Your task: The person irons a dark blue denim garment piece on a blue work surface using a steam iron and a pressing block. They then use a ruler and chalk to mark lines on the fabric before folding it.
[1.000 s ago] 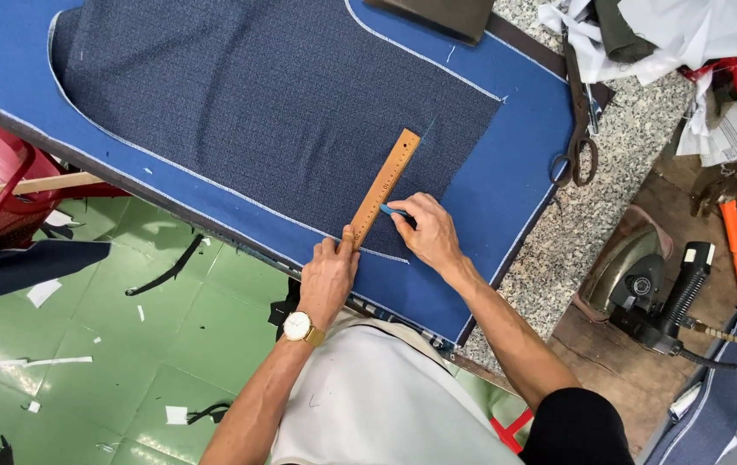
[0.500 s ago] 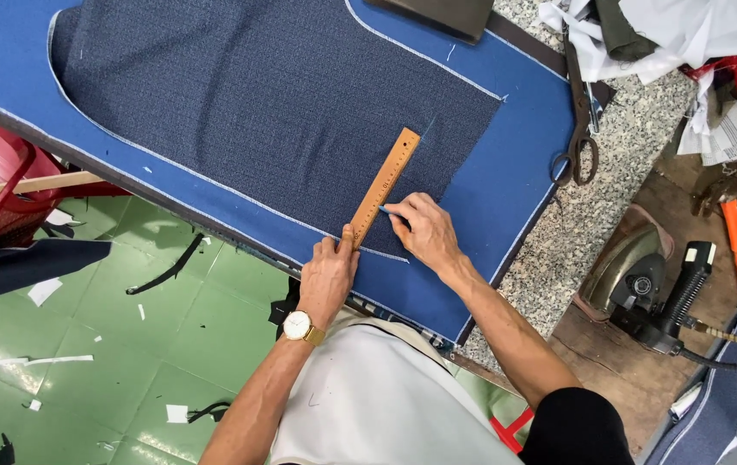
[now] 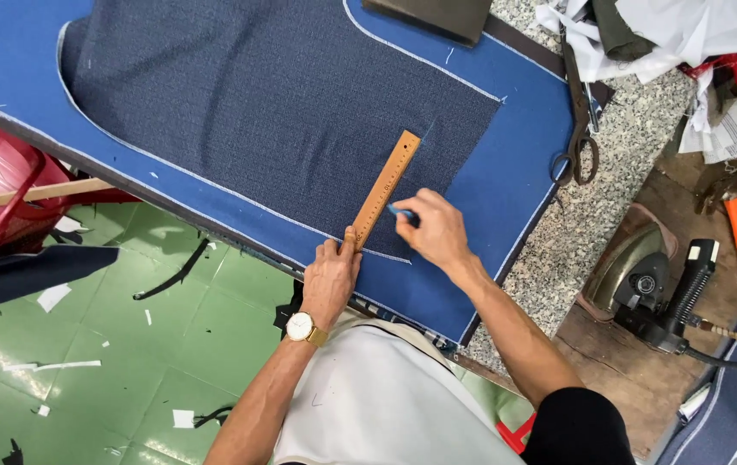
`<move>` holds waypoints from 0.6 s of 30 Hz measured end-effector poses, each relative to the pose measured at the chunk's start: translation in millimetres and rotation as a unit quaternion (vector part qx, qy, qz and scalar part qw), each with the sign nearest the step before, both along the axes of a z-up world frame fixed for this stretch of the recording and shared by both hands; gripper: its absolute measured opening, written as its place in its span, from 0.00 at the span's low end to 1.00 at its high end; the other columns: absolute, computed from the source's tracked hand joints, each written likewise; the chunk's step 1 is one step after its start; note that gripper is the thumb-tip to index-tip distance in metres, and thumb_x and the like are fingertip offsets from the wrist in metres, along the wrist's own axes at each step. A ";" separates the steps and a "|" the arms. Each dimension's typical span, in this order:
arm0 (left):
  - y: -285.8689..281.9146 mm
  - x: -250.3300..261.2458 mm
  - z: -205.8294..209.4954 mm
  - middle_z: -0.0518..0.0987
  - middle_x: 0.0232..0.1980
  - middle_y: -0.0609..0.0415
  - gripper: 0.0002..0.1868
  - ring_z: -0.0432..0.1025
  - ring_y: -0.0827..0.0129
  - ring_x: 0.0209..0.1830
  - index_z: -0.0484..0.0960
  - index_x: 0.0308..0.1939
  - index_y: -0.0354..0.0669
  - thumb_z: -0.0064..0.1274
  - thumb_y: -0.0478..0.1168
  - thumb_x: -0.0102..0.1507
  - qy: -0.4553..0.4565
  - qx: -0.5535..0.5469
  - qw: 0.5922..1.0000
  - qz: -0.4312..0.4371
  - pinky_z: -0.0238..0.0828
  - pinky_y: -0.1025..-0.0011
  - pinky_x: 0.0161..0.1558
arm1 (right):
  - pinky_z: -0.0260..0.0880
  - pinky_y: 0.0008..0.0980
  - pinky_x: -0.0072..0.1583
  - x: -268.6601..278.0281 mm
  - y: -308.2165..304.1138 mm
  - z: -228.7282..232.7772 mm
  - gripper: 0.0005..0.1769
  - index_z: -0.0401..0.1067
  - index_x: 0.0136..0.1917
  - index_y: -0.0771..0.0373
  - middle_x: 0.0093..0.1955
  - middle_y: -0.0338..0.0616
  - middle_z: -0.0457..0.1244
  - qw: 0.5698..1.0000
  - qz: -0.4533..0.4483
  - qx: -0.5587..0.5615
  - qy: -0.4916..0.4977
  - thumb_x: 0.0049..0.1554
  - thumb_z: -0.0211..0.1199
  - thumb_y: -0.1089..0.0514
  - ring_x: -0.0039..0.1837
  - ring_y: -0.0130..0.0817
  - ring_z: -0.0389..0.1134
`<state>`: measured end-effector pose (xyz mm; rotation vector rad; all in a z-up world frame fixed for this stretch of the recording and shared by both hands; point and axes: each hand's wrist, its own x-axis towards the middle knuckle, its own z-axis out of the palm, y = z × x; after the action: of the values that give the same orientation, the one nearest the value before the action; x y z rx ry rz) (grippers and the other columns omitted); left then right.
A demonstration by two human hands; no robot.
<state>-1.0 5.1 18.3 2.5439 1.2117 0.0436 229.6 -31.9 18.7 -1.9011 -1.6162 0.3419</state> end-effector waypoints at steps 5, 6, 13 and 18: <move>23.8 -11.9 8.0 0.78 0.42 0.48 0.27 0.78 0.52 0.43 0.74 0.68 0.52 0.57 0.44 0.64 -0.103 -0.110 0.987 0.054 0.79 0.56 0.43 | 0.73 0.29 0.46 27.5 -21.9 3.5 0.10 0.82 0.50 0.50 0.38 0.39 0.66 0.987 -0.090 0.017 0.132 0.54 0.69 0.59 0.43 0.34 0.71; 35.6 -13.2 19.0 0.79 0.42 0.47 0.22 0.78 0.51 0.43 0.78 0.63 0.47 0.58 0.42 0.64 -0.144 -0.079 0.983 0.087 0.78 0.57 0.44 | 0.72 0.29 0.46 34.6 -30.3 -0.2 0.10 0.82 0.51 0.52 0.39 0.41 0.66 0.982 -0.112 0.020 0.152 0.55 0.70 0.61 0.42 0.35 0.71; 118.3 -52.9 50.7 0.77 0.40 0.47 0.06 0.72 0.66 0.39 0.79 0.50 0.38 0.51 0.36 0.72 -0.421 -0.146 0.852 0.276 0.72 0.66 0.42 | 0.74 0.32 0.50 61.1 -68.9 5.0 0.10 0.81 0.55 0.61 0.43 0.49 0.67 0.957 -0.181 0.014 0.226 0.59 0.69 0.65 0.46 0.38 0.71; 94.3 -25.4 29.9 0.79 0.35 0.33 0.11 0.80 0.50 0.25 0.69 0.50 0.29 0.45 0.37 0.72 -0.488 -0.365 0.723 0.327 0.81 0.59 0.24 | 0.73 0.32 0.50 56.2 -71.6 8.2 0.10 0.80 0.56 0.63 0.43 0.50 0.66 0.952 -0.193 0.015 0.235 0.60 0.68 0.65 0.46 0.37 0.71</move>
<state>-26.4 99.5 48.2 0.9993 1.1952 0.7814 285.8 -103.5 26.8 -1.8795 -0.9127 0.5477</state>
